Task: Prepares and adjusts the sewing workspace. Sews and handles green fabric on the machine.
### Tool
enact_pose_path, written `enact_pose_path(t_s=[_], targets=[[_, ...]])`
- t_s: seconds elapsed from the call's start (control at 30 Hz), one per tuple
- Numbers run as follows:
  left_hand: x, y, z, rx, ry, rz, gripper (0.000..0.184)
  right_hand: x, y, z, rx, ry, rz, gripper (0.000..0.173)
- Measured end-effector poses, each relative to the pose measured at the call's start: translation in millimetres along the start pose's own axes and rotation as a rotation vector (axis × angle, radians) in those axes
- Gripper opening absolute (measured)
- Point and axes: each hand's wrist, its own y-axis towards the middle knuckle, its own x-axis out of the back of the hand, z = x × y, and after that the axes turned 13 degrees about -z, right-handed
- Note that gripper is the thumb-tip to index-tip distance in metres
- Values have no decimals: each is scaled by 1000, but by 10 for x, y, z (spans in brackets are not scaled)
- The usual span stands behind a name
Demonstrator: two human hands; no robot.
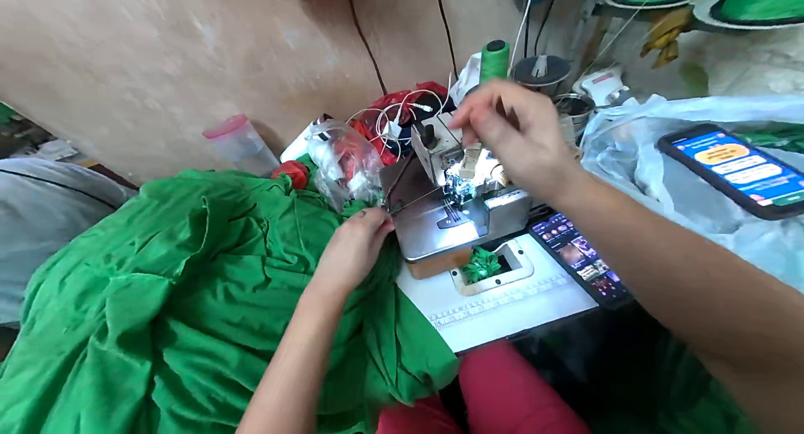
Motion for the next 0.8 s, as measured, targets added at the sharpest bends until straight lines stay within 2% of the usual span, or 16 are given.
enact_pose_path(t_s=[0.1, 0.2, 0.27, 0.37, 0.4, 0.47, 0.53, 0.7, 0.8], targets=[[252, -155, -15, 39, -42, 36, 18, -76, -421, 338, -102, -252, 196, 25], [322, -321, -256, 13, -54, 85, 22, -309, -695, 307, -233, -336, 391, 38], [276, -437, -417, -31, -46, 73, 22, -440, -812, 224, -225, -328, 469, 37], [229, -573, -434, -42, -14, -25, 22, -528, -910, 225, -162, -286, 573, 24], [234, -601, -394, -31, -2, -58, 23, -527, -925, 259, -145, -288, 608, 27], [256, -634, -304, -3, 11, -91, 22, -495, -942, 334, -146, -321, 674, 48], [264, -643, -273, 14, 0, -95, 21, -453, -965, 361, -162, -353, 703, 58], [232, -667, -499, 16, -79, -70, 21, -479, -1128, 349, -86, -299, 531, 43], [200, -716, -563, 36, -57, -87, 22, -542, -1214, 356, -99, -234, 592, 38]])
